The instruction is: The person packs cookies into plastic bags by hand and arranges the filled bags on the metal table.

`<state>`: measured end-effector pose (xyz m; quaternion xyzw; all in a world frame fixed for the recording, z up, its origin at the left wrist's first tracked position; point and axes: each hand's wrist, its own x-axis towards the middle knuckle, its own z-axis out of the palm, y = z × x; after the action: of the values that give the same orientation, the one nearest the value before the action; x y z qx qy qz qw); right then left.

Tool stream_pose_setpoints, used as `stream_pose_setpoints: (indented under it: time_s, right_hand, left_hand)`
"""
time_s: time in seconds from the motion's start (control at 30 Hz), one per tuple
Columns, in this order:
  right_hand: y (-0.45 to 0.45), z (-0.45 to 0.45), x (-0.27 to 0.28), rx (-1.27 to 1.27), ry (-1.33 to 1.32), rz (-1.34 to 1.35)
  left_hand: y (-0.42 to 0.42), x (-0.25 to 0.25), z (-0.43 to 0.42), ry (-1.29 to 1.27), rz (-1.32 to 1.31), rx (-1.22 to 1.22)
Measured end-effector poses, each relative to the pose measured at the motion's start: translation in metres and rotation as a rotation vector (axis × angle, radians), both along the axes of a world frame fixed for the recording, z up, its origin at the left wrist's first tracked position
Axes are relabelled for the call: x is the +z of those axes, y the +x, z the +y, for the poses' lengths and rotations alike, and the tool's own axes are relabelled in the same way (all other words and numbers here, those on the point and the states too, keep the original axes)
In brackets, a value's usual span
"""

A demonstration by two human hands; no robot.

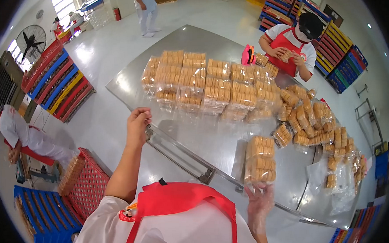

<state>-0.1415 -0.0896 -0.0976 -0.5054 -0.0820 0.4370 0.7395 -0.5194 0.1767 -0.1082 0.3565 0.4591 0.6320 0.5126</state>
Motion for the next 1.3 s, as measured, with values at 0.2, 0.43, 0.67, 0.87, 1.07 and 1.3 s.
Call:
stream_pose_setpoints:
  time_s: [0.2, 0.43, 0.67, 0.87, 1.07, 1.3]
  right_hand:
    - [0.003, -0.021, 0.087, 0.202, -0.081, -0.151]
    - [-0.062, 0.006, 0.195, 0.149, -0.151, -0.234]
    - [-0.228, 0.157, 0.225, 0.206, 0.148, -0.111]
    - [-0.35, 0.313, 0.17, 0.397, 0.258, 0.171]
    - [-0.403, 0.411, 0.071, 0.247, 0.222, 0.251]
    - [-0.401, 0.421, 0.043, 0.218, 0.298, -0.068]
  left_hand:
    - [-0.08, -0.017, 0.091, -0.021, 0.019, 0.176]
    - [-0.095, -0.026, 0.19, -0.108, 0.23, -0.075]
    - [-0.063, -0.027, 0.213, -0.108, -0.182, -0.476]
    - [-0.077, -0.049, 0.221, 0.053, -0.327, -0.626]
    - [-0.099, -0.057, 0.244, -0.095, -0.475, -0.646]
    - [-0.089, -0.004, 0.244, -0.181, -0.375, -0.742]
